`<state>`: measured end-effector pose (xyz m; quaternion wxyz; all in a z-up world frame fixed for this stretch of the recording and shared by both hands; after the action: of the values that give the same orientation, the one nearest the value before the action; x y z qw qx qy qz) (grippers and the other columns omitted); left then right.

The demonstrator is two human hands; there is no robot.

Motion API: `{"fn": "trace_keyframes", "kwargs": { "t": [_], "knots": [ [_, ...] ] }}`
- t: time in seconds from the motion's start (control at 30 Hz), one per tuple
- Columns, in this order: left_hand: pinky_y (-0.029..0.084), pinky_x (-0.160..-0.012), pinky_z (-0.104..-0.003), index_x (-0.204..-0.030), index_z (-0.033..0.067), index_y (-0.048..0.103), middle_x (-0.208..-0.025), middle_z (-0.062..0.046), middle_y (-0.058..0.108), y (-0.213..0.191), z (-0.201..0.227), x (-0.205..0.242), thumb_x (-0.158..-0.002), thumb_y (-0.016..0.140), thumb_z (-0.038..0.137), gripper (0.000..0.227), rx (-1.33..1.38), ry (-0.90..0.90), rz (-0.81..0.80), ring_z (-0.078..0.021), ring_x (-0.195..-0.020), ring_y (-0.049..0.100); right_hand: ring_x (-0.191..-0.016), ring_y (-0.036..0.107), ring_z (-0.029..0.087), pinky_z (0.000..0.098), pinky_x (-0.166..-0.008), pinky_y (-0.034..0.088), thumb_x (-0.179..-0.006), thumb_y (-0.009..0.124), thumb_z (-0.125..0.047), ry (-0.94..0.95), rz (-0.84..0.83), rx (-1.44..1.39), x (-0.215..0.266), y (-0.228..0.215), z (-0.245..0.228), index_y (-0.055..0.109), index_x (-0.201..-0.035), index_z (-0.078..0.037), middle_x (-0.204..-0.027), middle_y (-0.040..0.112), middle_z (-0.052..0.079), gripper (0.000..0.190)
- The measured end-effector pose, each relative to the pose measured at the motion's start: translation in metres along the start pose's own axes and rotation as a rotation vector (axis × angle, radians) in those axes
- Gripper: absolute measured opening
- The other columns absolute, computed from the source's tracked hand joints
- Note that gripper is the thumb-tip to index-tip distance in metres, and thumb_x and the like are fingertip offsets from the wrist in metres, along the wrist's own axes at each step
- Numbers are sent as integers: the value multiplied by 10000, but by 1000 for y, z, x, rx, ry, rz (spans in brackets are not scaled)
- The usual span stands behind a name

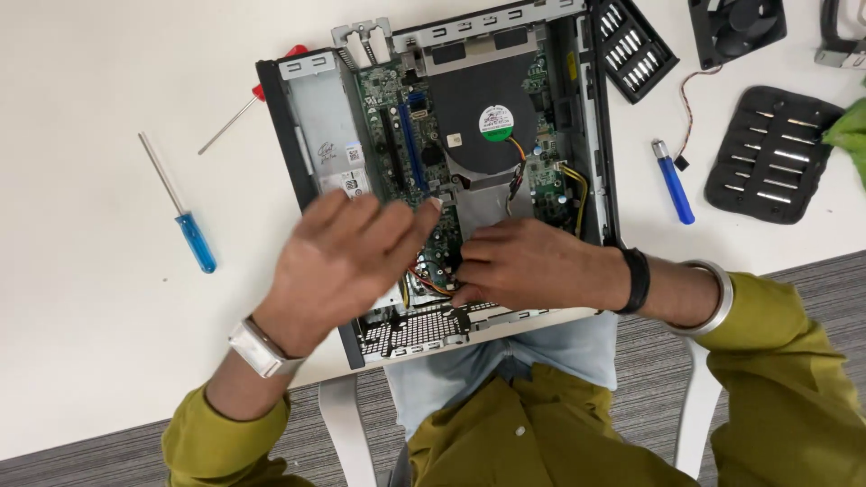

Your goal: The person installs two RAM modules into the motherboard of an open desktop computer case, then connects several internal cables including power and fan connectors. The person works at a white desk with tools and parts laid out nearby.

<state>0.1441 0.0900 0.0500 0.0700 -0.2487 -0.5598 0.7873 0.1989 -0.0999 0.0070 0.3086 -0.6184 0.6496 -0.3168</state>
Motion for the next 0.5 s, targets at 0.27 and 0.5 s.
{"fn": "trace_keyframes", "kwargs": {
  "t": [0.27, 0.5],
  "knots": [
    [575, -810, -276, -1237, 85, 739, -1255, -58, 714, -2, 26, -4, -961, 693, 184, 297, -153, 148, 10, -195, -1072, 696, -783, 704, 205, 332, -646, 558, -919, 810, -99, 227, 482, -211, 9, -50, 17, 697, -999, -44, -891, 698, 72, 149],
    [609, -869, -349, -1211, 32, 705, -1277, -111, 699, -2, 20, -7, -910, 743, 75, 306, 182, 5, 32, -238, -1113, 724, -933, 749, 240, 341, -790, 626, -952, 815, -26, 42, 605, -35, 5, -64, 5, 685, -1133, -53, -1019, 722, 79, 225]
  ]
}}
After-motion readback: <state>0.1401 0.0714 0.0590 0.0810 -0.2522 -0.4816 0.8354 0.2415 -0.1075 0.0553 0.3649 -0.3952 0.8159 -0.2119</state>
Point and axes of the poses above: each hand's wrist, its own x-axis away from the middle knuckle, its own y-axis out of the palm, z = x × y, the point moved 4 cm from there along -x, towards the middle knuckle
